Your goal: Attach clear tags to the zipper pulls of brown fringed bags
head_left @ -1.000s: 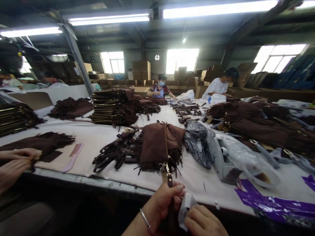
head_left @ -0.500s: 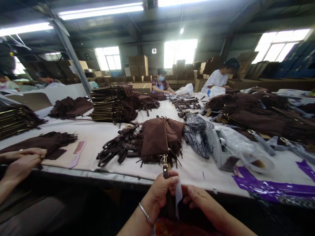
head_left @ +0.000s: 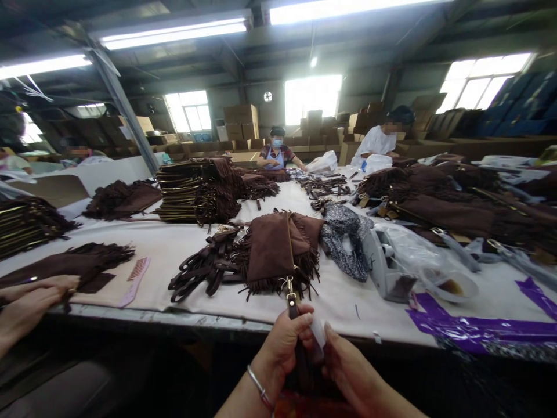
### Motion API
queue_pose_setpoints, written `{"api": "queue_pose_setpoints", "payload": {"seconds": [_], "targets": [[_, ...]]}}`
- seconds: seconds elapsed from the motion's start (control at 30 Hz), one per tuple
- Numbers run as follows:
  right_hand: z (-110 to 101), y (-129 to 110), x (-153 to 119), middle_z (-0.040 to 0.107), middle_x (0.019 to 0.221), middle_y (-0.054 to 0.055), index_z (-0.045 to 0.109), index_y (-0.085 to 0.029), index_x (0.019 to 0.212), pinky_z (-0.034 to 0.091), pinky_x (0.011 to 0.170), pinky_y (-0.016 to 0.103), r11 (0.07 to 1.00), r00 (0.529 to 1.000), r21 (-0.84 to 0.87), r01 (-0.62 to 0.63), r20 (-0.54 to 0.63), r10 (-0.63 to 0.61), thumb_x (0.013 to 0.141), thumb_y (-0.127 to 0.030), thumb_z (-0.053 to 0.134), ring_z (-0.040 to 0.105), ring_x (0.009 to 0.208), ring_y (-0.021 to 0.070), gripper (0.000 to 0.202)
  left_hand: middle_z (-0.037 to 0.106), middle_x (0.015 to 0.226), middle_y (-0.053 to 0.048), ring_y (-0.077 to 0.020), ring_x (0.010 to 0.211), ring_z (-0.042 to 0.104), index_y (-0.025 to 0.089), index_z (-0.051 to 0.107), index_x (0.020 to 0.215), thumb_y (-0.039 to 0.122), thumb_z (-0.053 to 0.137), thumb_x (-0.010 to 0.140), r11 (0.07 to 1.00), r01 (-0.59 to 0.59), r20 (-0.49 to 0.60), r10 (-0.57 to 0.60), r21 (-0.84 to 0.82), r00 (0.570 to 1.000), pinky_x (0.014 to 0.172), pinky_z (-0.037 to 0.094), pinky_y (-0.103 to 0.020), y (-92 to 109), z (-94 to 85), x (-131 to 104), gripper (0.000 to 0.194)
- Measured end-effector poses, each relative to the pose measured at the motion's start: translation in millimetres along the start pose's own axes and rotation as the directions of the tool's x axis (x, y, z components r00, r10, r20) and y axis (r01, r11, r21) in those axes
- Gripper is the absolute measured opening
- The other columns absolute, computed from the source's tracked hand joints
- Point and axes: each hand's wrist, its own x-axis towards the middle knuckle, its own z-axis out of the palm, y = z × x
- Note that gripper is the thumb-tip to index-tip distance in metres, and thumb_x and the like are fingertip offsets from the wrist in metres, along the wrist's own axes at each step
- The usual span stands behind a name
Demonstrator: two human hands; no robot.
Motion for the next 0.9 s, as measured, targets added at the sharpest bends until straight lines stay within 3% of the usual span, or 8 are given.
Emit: {"api": "queue_pose_setpoints", "payload": {"seconds": [0.1,0.2,0.43,0.53,0.7,0.8,0.9], "targets": [[2,-18,10,0.070,0.082,0.005,0.066,-0.016,0.094,0.043,0.062,0.027,0.989,0.988,0.020,0.144,-0.050,-0.143,0.080,-0.057,0.064,0.059,0.070,0.0173,0.044,0.038,0.052,0.011,-0.0040,0.045,0.030,0.015,0.053,0.095,0.024,0.078,0.067,0.999,0.004,-0.054,-0.001,0.039,0.999,0.047,0.022,-0.020,-2,-0.2,1,0.040],[-1,-32,19,0.069,0.080,0.003,0.064,-0.018,0.097,0.046,0.063,0.029,0.974,0.974,0.085,0.212,-0.101,-0.203,0.073,-0.049,0.074,0.060,0.070,0.0184,0.041,0.039,0.053,0.010,-0.0035,0.045,0.030,0.014,0.052,0.095,0.023,0.079,0.064,0.999,0.004,-0.090,0.000,0.042,0.996,0.047,0.020,-0.019,-3,-1.8,0,0.042],[-17,-36,23,0.065,0.075,0.000,0.065,-0.018,0.103,0.043,0.057,0.025,0.977,0.967,-0.008,0.215,-0.137,-0.214,0.073,-0.047,0.075,0.055,0.063,0.0138,0.043,0.041,0.053,0.010,-0.0035,0.044,0.031,0.015,0.052,0.096,0.025,0.080,0.063,0.999,0.009,-0.132,-0.003,0.050,0.991,0.047,0.021,-0.019,-4,-8.8,0,0.044],[-21,-31,18,0.058,0.065,-0.003,0.064,-0.016,0.089,0.039,0.054,0.023,0.978,0.971,-0.088,0.189,-0.131,-0.200,0.073,-0.045,0.076,0.050,0.056,0.0106,0.035,0.039,0.053,0.011,-0.0032,0.043,0.030,0.016,0.051,0.096,0.025,0.079,0.064,1.000,-0.010,-0.127,0.014,0.029,0.992,0.047,0.021,-0.019,-5,-10.7,2,0.043],[-20,-34,16,0.047,0.052,-0.007,0.058,-0.017,0.074,0.028,0.047,0.021,0.956,0.931,-0.152,0.250,-0.234,-0.281,0.066,-0.043,0.079,0.036,0.047,0.0074,0.034,0.042,0.053,0.010,-0.0043,0.045,0.033,0.015,0.052,0.095,0.026,0.080,0.061,0.992,0.010,-0.175,0.013,0.126,0.985,0.046,0.023,-0.019,-8,-7.8,3,0.045],[-14,-43,20,0.043,0.049,-0.008,0.061,-0.017,0.074,0.024,0.046,0.021,0.928,0.917,-0.228,0.294,-0.208,-0.342,0.068,-0.047,0.076,0.032,0.046,0.0073,0.034,0.044,0.050,0.009,-0.0061,0.043,0.037,0.013,0.056,0.093,0.032,0.080,0.062,0.965,-0.008,-0.171,0.055,0.263,0.984,0.045,0.025,-0.021,-7,-4.3,3,0.043],[-6,-52,23,0.048,0.052,-0.006,0.065,-0.016,0.071,0.027,0.048,0.022,0.856,0.922,-0.421,0.299,-0.103,-0.373,0.071,-0.045,0.072,0.038,0.048,0.0089,0.029,0.043,0.048,0.008,-0.0067,0.041,0.036,0.012,0.058,0.095,0.046,0.075,0.070,0.950,-0.040,-0.122,0.081,0.310,0.989,0.044,0.026,-0.022,-1,-1.8,3,0.046]]}}
